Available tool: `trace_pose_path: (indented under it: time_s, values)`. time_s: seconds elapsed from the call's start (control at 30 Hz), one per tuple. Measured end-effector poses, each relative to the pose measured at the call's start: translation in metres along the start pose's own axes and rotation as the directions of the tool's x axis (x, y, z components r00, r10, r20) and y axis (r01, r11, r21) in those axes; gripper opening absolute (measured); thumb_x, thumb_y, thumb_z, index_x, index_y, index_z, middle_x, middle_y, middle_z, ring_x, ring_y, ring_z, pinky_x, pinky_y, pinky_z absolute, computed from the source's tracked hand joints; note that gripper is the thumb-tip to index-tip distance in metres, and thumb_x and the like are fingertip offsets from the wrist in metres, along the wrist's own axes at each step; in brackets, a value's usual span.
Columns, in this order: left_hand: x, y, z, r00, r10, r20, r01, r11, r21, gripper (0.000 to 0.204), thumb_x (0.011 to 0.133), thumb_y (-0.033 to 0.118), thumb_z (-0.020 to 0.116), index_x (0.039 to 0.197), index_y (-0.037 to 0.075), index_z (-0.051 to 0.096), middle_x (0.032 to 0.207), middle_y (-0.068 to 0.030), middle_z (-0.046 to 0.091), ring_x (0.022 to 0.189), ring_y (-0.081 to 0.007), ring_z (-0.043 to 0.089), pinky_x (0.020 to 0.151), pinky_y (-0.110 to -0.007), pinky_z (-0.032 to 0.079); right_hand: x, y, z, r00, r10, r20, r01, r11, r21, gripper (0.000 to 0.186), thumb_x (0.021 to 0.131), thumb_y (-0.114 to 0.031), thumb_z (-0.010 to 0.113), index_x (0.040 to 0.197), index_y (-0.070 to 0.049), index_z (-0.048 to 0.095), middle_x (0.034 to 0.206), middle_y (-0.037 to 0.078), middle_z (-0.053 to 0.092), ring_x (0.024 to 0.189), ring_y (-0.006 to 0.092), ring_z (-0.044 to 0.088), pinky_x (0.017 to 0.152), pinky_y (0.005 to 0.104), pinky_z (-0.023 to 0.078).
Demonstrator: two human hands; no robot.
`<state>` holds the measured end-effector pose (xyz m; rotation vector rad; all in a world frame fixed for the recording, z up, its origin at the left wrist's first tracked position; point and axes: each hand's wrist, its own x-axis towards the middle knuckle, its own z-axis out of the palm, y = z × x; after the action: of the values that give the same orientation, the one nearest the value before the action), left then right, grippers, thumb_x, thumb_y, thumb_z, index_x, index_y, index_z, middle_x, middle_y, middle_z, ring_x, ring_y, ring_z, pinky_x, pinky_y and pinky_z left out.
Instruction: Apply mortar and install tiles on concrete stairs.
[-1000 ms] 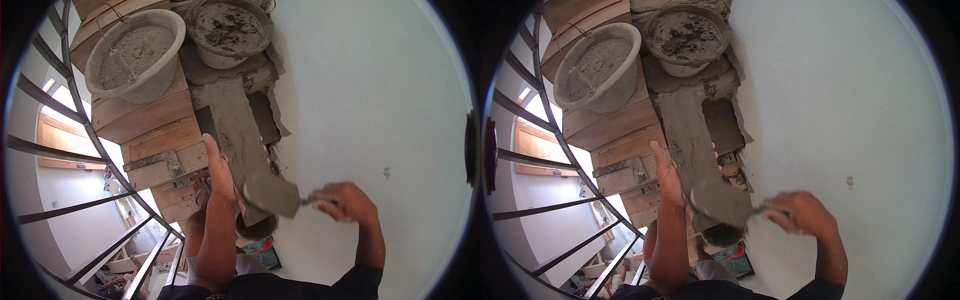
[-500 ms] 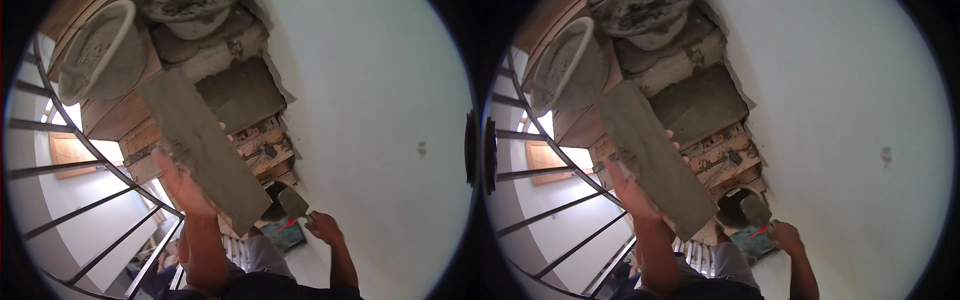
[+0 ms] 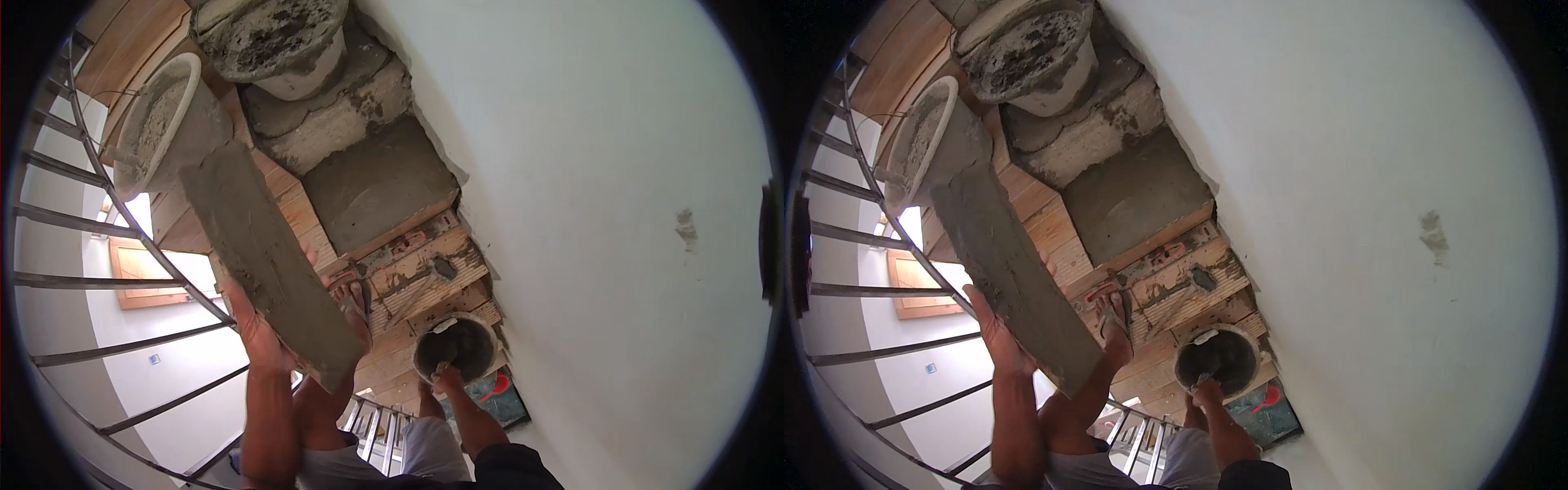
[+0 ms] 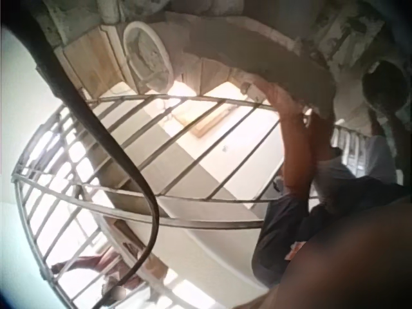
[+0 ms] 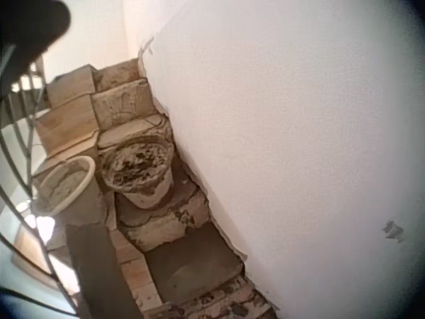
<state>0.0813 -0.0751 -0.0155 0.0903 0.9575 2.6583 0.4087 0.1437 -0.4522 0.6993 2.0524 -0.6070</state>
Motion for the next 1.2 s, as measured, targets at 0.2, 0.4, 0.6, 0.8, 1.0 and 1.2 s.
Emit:
trace_pose_path:
  time_s: [0.2, 0.4, 0.6, 0.8, 1.0, 1.2]
  values:
    - [0.074, -0.005, -0.029, 0.995, 0.096, 0.003, -0.002, -0.009, 1.000, 0.071, 0.103, 0.055, 0.062, 0.157, 0.009, 0.053, 0.150, -0.0254, 0.053, 0.127, -0.0376, 0.059, 0.110, -0.043, 0.046, -0.015, 0.031, -0.023, 0.994, -0.074, -0.085, 0.098, 0.938, 0.332, 0.056, 0.090, -0.047, 0.077, 0.120, 0.000, 0.074, 0.109, 0.026, 0.077, 0.111, 0.0433, 0.073, 0.095, 0.0487, 0.059]
    - [0.113, -0.077, -0.101, 0.960, -0.175, 0.221, -0.282, -0.613, 0.738, 0.081, 0.085, 0.049, 0.081, 0.158, 0.027, 0.054, 0.154, -0.0288, 0.043, 0.141, -0.0488, 0.043, 0.119, -0.061, 0.033, 0.001, 0.063, -0.005, 0.967, -0.099, -0.236, 0.174, 0.930, 0.324, 0.053, 0.091, -0.045, 0.075, 0.115, 0.003, 0.076, 0.112, 0.027, 0.076, 0.106, 0.0415, 0.074, 0.094, 0.0477, 0.059]
    - [0.148, -0.146, -0.146, 0.956, -0.172, 0.238, -0.293, -0.624, 0.724, 0.084, 0.086, 0.049, 0.081, 0.161, 0.034, 0.048, 0.159, -0.0270, 0.036, 0.144, -0.0487, 0.040, 0.120, -0.067, 0.030, -0.029, 0.033, 0.006, 0.976, 0.084, -0.200, 0.056, 0.793, 0.607, 0.026, 0.095, -0.024, 0.078, 0.105, 0.000, 0.077, 0.104, 0.019, 0.076, 0.092, 0.0321, 0.076, 0.083, 0.0419, 0.060]
    - [0.175, -0.180, -0.157, 0.944, -0.099, 0.314, -0.312, -0.570, 0.760, 0.079, 0.091, 0.050, 0.076, 0.162, 0.032, 0.047, 0.158, -0.0293, 0.038, 0.143, -0.0476, 0.041, 0.119, -0.068, 0.029, -0.024, -0.002, -0.031, 0.803, -0.069, -0.592, 0.362, 0.845, 0.393, 0.027, 0.101, -0.023, 0.075, 0.115, 0.000, 0.072, 0.102, 0.013, 0.076, 0.087, 0.0230, 0.075, 0.079, 0.0345, 0.059]
    - [0.182, -0.198, -0.169, 0.945, -0.027, 0.326, -0.286, -0.548, 0.786, 0.081, 0.086, 0.051, 0.080, 0.159, 0.033, 0.050, 0.158, -0.0282, 0.037, 0.142, -0.0466, 0.041, 0.119, -0.069, 0.030, 0.017, -0.064, -0.055, 0.897, -0.097, -0.432, 0.401, 0.589, 0.701, 0.026, 0.102, -0.021, 0.074, 0.116, 0.001, 0.070, 0.094, 0.004, 0.071, 0.077, 0.0098, 0.064, 0.071, 0.0270, 0.054]
    - [0.178, -0.197, -0.174, 0.944, -0.011, 0.329, -0.281, -0.548, 0.788, 0.079, 0.087, 0.054, 0.079, 0.158, 0.033, 0.052, 0.156, -0.0279, 0.039, 0.141, -0.0467, 0.042, 0.118, -0.069, 0.031, 0.020, -0.087, -0.053, 0.924, -0.116, -0.365, 0.361, 0.585, 0.727, 0.024, 0.100, -0.020, 0.074, 0.114, -0.001, 0.073, 0.099, 0.014, 0.076, 0.090, 0.0212, 0.075, 0.083, 0.0334, 0.058]
